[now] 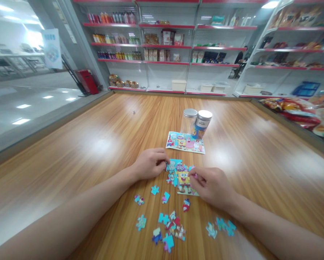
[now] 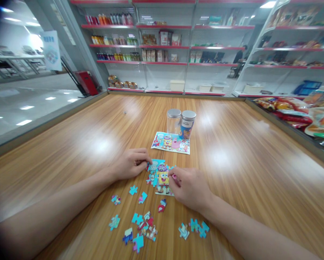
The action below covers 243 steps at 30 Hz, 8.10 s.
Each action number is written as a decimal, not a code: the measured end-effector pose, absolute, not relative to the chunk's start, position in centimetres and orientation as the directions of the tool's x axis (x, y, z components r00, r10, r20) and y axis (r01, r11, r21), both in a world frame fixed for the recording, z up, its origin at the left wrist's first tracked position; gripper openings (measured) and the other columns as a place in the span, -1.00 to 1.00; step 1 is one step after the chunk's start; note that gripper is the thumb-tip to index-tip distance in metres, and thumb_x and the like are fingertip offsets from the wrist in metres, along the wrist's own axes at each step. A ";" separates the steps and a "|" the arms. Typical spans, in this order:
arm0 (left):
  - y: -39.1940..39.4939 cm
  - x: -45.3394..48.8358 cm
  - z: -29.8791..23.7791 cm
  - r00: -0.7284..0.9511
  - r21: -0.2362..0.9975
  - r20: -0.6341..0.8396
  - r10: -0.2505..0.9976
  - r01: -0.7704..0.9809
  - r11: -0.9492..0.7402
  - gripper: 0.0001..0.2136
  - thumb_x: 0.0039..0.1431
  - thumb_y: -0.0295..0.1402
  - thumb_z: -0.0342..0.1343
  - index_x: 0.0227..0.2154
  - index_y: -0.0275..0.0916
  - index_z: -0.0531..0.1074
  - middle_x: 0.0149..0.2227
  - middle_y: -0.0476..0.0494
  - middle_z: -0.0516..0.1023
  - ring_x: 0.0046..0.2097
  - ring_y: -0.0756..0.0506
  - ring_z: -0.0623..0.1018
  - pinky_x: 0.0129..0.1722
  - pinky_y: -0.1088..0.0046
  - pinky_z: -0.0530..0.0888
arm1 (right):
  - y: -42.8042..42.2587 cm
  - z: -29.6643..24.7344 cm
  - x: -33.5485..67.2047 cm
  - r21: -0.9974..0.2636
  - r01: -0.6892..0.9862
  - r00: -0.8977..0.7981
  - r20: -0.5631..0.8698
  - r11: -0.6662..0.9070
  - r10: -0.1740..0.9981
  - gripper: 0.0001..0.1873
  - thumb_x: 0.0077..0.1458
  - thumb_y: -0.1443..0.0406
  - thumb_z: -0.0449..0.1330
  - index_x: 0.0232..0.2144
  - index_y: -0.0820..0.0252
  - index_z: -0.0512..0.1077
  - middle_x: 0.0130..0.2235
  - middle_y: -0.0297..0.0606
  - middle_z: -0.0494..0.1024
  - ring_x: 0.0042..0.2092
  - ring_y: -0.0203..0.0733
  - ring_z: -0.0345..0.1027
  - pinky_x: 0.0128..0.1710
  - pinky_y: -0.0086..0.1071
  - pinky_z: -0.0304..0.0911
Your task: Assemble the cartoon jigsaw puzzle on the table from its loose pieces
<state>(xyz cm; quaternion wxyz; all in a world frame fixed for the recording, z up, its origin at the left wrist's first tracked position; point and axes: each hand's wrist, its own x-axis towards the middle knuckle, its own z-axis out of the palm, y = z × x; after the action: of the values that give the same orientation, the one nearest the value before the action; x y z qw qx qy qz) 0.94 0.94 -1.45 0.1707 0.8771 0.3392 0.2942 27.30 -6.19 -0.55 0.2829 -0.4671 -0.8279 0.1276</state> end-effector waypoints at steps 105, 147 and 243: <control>0.9 1.0 -1.0 0.565 0.502 0.490 0.664 0.440 -0.745 -0.76 0.10 -0.57 0.02 -0.48 -0.29 0.60 -0.48 -0.07 0.45 -0.45 0.03 0.43 -0.44 0.53 0.32 | -7.1 0.1 27.1 -0.464 0.248 -0.810 0.382 0.850 0.445 -0.80 0.16 0.48 0.11 -0.18 0.19 0.41 -0.30 -0.24 0.52 -0.27 -0.18 0.33 -0.27 -0.30 0.22; -0.8 2.2 -0.2 0.316 0.843 0.257 0.913 0.389 -0.371 -0.75 0.27 -0.20 0.13 -0.33 -0.32 0.51 -0.49 -0.04 0.50 -0.54 0.06 0.38 -0.56 0.57 0.21 | -5.8 -0.2 27.4 -0.390 0.643 -0.529 0.396 0.659 0.751 -0.82 0.20 0.28 0.26 -0.13 0.02 0.57 0.06 -0.28 0.61 0.01 0.01 0.38 0.07 0.01 0.22; 0.4 0.5 -0.1 0.773 0.531 0.264 0.577 0.382 -0.756 -0.78 0.26 -0.20 0.18 -0.17 -0.24 0.52 -0.22 -0.12 0.51 -0.20 -0.06 0.53 -0.19 0.46 0.44 | -6.2 0.0 27.6 -0.353 0.621 -0.636 0.294 0.700 0.713 -0.52 0.23 0.41 0.10 0.15 -0.02 0.42 0.24 -0.22 0.45 0.28 0.08 0.24 0.27 0.20 -0.02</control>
<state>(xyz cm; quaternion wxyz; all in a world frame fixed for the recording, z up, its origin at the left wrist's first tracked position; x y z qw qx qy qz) 0.45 0.45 -0.12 0.2303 0.9129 0.2627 0.2110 27.59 -6.18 0.02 0.2094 -0.3714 -0.8979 0.1098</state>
